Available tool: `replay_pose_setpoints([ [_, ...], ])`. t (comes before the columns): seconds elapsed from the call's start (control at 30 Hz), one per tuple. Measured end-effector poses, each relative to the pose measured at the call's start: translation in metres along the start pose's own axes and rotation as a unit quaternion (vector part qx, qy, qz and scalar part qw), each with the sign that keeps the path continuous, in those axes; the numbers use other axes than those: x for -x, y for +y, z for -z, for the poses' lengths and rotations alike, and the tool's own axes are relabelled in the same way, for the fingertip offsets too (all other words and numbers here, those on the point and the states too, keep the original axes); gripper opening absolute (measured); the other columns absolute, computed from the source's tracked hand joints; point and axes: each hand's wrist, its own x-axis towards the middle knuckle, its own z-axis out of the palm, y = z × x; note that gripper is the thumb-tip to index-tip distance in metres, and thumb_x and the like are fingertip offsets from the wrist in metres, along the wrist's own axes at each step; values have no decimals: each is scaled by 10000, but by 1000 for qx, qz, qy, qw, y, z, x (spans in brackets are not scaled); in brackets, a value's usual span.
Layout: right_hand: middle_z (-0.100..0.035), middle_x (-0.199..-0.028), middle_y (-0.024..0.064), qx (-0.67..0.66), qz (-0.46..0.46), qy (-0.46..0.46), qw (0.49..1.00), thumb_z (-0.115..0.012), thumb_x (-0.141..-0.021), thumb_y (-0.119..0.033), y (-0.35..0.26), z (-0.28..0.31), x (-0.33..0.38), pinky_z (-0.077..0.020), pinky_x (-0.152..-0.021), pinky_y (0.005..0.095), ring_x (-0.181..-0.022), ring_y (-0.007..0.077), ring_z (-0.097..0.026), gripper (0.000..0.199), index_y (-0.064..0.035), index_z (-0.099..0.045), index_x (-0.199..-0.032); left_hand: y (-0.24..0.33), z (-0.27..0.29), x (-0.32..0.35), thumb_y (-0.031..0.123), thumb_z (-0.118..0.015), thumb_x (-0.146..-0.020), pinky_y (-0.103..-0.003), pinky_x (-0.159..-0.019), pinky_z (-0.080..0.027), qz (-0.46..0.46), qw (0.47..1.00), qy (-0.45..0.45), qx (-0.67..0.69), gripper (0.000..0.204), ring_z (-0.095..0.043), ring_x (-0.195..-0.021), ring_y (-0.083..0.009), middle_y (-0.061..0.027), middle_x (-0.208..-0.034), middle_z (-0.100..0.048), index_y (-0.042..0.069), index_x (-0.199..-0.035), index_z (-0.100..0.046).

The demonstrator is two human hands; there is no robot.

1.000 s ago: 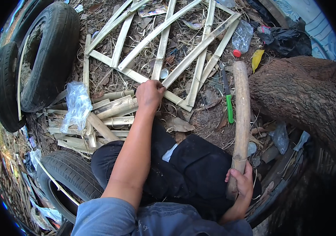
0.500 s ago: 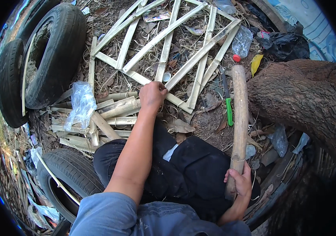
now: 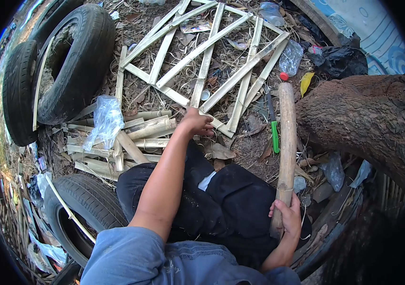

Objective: The person hammers strips of bamboo onto a frame using a length of bamboo, then positions a small circular object on the frame by hand.

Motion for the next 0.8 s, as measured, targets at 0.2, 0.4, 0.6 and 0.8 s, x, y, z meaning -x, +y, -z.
replay_pose_setpoints([
  [0.2,-601,-712,82,7,2,-2,1000,-678,-828,-152,1,-1,-1,-555,-536,314,-572,169,-612,474,-10,-474,-1231,-37,-26,-7,45,-655,-878,-532,-955,-520,47,977,11,206,605,-477,-1245,-319,-157,-1357,-424,19,-1350,-277],
  [0.4,-602,-719,93,7,-7,12,1000,-683,-827,-148,3,-2,-2,-555,-538,321,-586,178,-617,514,-9,-452,-1265,-43,-31,-16,71,-719,-816,-411,-915,-488,-48,970,125,200,645,-501,-1173,-289,-194,-1268,-442,-9,-1284,-283],
  [0.6,-604,-725,100,-2,-8,20,1000,-684,-822,-129,3,-4,-1,-552,-534,321,-587,182,-616,538,0,-430,-1278,-33,-39,-2,42,-695,-816,-372,-892,-464,-37,943,138,302,664,-540,-1108,-262,-141,-1184,-528,3,-1345,-295],
  [0.8,-607,-750,102,50,68,-22,996,-711,-779,-91,-7,-8,7,-555,-551,315,-599,175,-617,567,12,-430,-1261,-18,-48,18,28,-595,-875,-343,-834,-460,-88,926,24,365,309,-586,-997,-191,-58,-1078,-598,38,-1176,-525],
])
